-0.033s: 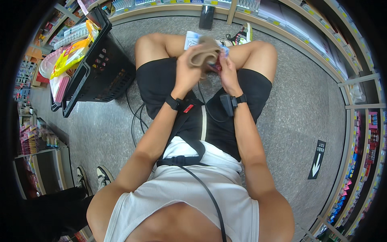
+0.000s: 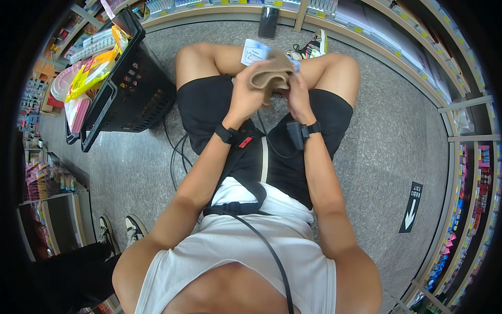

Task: Using a brown cloth to wipe down various purchased retail items while sitting in a store aisle.

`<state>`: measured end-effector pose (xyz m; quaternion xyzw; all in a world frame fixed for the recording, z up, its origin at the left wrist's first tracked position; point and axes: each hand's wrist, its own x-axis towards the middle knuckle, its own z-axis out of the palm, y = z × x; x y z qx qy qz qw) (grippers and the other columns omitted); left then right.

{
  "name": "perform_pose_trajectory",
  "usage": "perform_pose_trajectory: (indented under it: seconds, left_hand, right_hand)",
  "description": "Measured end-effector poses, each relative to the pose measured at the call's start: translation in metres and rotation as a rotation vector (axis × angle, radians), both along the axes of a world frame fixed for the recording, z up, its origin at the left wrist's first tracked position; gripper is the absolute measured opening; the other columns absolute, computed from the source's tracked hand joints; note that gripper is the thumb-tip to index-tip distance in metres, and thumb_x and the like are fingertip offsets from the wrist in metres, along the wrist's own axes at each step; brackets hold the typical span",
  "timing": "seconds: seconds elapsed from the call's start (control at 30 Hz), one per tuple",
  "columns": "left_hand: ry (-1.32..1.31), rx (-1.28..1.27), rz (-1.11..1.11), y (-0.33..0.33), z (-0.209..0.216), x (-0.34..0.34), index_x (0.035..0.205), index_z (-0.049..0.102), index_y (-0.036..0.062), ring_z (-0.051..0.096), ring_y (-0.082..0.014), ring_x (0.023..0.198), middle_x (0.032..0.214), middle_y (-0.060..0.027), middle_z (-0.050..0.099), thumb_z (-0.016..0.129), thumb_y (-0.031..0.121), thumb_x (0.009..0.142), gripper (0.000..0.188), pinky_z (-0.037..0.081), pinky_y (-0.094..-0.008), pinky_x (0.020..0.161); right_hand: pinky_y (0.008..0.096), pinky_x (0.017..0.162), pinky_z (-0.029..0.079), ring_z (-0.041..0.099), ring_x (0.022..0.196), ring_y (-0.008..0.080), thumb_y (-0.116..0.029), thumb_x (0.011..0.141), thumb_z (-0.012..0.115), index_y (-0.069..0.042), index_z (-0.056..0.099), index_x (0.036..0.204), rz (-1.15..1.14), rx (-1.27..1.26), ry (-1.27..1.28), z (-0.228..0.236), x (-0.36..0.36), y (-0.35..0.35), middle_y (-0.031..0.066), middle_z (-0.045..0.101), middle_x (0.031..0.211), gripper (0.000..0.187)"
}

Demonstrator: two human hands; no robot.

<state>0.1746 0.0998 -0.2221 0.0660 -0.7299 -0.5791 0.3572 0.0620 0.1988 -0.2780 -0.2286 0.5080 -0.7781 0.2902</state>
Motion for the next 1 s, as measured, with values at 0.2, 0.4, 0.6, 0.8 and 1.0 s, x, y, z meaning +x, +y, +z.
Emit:
perform_pose_trajectory:
  seconds: [0.2, 0.4, 0.6, 0.8, 1.0]
  left_hand:
    - [0.055, 0.548, -0.201, -0.015, 0.007, 0.005, 0.112, 0.06, -0.0022, 0.061, -0.0167, 0.095, 0.102, -0.0065, 0.063, 0.06, -0.016, 0.075, 0.04, 0.05, -0.0296, 0.085]
    - [0.254, 0.516, 0.34, -0.048, 0.002, 0.008, 0.108, 0.06, -0.0047, 0.062, -0.0187, 0.095, 0.106, -0.0099, 0.065, 0.062, -0.013, 0.078, 0.031, 0.05, -0.0294, 0.083]
    - [0.126, -0.104, 0.497, -0.044, -0.023, 0.0, 0.11, 0.061, -0.004, 0.063, -0.0163, 0.096, 0.103, -0.0093, 0.067, 0.06, -0.012, 0.079, 0.032, 0.048, -0.0268, 0.084]
    - [0.086, 0.133, 0.08, -0.014, -0.017, -0.005, 0.112, 0.063, -0.0015, 0.063, -0.015, 0.102, 0.105, -0.0129, 0.069, 0.055, -0.018, 0.072, 0.045, 0.048, -0.0272, 0.088]
    - [0.107, 0.536, -0.114, -0.017, -0.016, -0.001, 0.109, 0.062, -0.0028, 0.061, -0.016, 0.098, 0.105, -0.0081, 0.064, 0.055, -0.019, 0.074, 0.039, 0.049, -0.0294, 0.088]
  right_hand:
    - [0.039, 0.076, 0.059, 0.065, 0.097, 0.0214, -0.041, 0.103, 0.033, 0.0, 0.051, 0.123, -0.133, -0.129, -0.122, 0.007, -0.007, 0.006, 0.0126, 0.063, 0.112, 0.049]
    - [0.0422, 0.08, 0.059, 0.065, 0.101, 0.0255, -0.04, 0.103, 0.029, 0.006, 0.047, 0.123, -0.167, -0.146, -0.101, 0.017, -0.004, 0.008, 0.0151, 0.062, 0.113, 0.053]
    - [0.0415, 0.081, 0.059, 0.065, 0.1, 0.0238, -0.039, 0.103, 0.033, 0.003, 0.047, 0.125, -0.085, -0.17, -0.045, 0.021, 0.01, 0.003, 0.014, 0.061, 0.114, 0.049]
    - [0.0227, 0.08, 0.049, 0.059, 0.093, 0.01, -0.036, 0.102, 0.042, -0.002, 0.055, 0.121, -0.13, 0.13, 0.2, 0.004, 0.009, -0.008, 0.0056, 0.062, 0.109, 0.041]
    - [0.025, 0.074, 0.053, 0.061, 0.089, 0.0089, -0.036, 0.102, 0.042, -0.004, 0.052, 0.125, -0.178, -0.028, 0.188, 0.005, 0.007, -0.007, 0.0029, 0.063, 0.104, 0.041]
